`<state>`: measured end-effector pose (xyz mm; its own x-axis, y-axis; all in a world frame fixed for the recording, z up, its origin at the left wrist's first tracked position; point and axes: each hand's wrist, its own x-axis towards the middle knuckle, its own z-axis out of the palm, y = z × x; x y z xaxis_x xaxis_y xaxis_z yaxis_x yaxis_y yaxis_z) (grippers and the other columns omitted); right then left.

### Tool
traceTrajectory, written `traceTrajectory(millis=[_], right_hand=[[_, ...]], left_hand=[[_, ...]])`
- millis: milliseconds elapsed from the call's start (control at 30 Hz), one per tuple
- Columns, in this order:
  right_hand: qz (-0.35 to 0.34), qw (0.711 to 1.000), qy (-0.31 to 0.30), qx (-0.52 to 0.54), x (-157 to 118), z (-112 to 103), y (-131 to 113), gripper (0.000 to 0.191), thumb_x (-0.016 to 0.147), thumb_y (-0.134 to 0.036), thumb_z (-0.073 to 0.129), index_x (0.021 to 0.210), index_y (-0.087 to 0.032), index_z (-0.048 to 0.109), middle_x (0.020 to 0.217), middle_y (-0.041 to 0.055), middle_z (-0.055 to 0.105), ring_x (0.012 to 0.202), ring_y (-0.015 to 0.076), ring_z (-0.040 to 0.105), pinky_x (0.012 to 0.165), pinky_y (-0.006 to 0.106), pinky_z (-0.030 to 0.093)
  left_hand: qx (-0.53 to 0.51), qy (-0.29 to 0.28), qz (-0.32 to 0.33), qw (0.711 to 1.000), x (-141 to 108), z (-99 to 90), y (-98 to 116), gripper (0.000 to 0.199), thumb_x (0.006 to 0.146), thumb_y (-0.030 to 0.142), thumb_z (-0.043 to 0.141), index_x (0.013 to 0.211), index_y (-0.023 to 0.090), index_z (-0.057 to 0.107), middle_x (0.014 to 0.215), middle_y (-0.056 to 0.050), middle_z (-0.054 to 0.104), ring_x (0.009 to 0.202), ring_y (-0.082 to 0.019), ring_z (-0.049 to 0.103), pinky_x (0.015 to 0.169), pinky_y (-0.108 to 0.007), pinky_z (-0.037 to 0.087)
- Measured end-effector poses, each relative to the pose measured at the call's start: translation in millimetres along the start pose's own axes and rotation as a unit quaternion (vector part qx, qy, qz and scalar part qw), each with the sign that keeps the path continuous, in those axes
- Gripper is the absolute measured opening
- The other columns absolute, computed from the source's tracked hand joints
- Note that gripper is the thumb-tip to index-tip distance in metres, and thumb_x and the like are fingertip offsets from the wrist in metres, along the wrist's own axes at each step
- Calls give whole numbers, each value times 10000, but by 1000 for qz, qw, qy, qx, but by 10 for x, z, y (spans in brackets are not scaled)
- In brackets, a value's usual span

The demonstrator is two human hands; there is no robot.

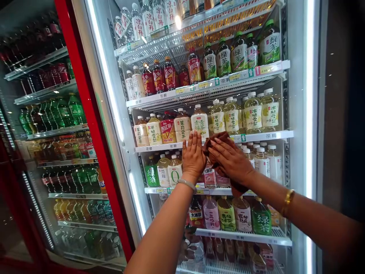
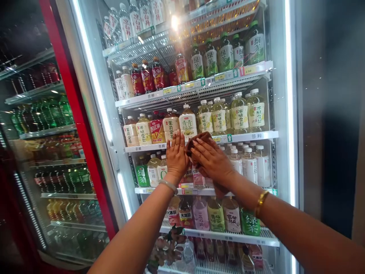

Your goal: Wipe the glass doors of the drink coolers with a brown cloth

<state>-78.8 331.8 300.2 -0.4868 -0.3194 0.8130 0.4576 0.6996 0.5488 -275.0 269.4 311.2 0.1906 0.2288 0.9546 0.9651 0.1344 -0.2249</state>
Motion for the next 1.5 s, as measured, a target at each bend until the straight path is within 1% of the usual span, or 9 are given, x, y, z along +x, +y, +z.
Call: traceTrajectory(millis=[133,267,467,700,833,967,1200,1333,1500], right_hand=[[58,998,-5,-8,30,-99,185,607,969,-199,564,1570,-170,476,1655,109,476,1605,267,337,1349,544,252],[140,990,11,10,288,46,18,667,937,-231,594,1587,-162,457,1696,132,402,1623,308,292,1342,612,233],[15,1000,-15,18,75,-60,95,678,975,-229,550,1631,-174,388,1670,120,448,1604,280,339,1333,554,281],[133,991,15,-2,310,-26,212,657,935,-239,620,1573,-173,477,1687,112,425,1605,311,333,1348,595,228],[55,998,1,6,272,53,13,648,962,-261,596,1583,-138,458,1685,139,419,1611,306,319,1338,583,254],[-18,1000,-16,12,-20,-118,183,654,995,-242,552,1629,-199,395,1640,99,495,1590,267,369,1334,538,286],[148,989,15,2,284,-54,312,759,958,-296,632,1655,-212,343,1717,135,366,1632,332,261,1340,648,196],[74,997,-13,2,181,-20,157,736,980,-327,619,1652,-209,345,1725,138,347,1642,321,232,1338,641,200],[16,999,-27,-5,-105,-238,390,610,988,-271,592,1581,-202,461,1666,108,463,1611,284,319,1341,571,257]], left_hand=[[1,-3,-1,1000,-2,-11,14,769,1009,207,447,1708,121,138,1752,-137,273,1658,-240,163,1377,-506,130],[1,10,3,1000,10,-26,19,744,1003,195,438,1697,97,189,1745,-146,292,1654,-233,184,1379,-484,139],[-6,-6,-7,1000,4,-15,16,758,993,179,450,1702,126,187,1741,-135,296,1653,-241,191,1376,-509,154],[-6,-17,-9,1000,8,-29,25,731,1005,205,434,1698,134,213,1747,-125,297,1654,-245,195,1377,-514,149],[0,-11,-6,1000,5,-15,14,702,994,194,435,1674,103,286,1729,-139,342,1651,-244,212,1377,-499,162],[1,-6,-1,1000,-3,-15,14,691,1032,241,421,1689,121,243,1742,-132,310,1657,-235,179,1378,-499,148],[-8,-9,-4,1000,3,-32,11,689,1083,340,384,1708,151,165,1750,-128,283,1657,-235,177,1374,-503,151],[-7,-14,-2,1000,6,-32,11,686,1083,348,387,1703,136,184,1745,-143,297,1656,-250,192,1370,-520,165],[-1,-6,0,1000,0,-22,9,670,1086,350,360,1700,135,197,1748,-135,297,1658,-242,181,1372,-513,160]])
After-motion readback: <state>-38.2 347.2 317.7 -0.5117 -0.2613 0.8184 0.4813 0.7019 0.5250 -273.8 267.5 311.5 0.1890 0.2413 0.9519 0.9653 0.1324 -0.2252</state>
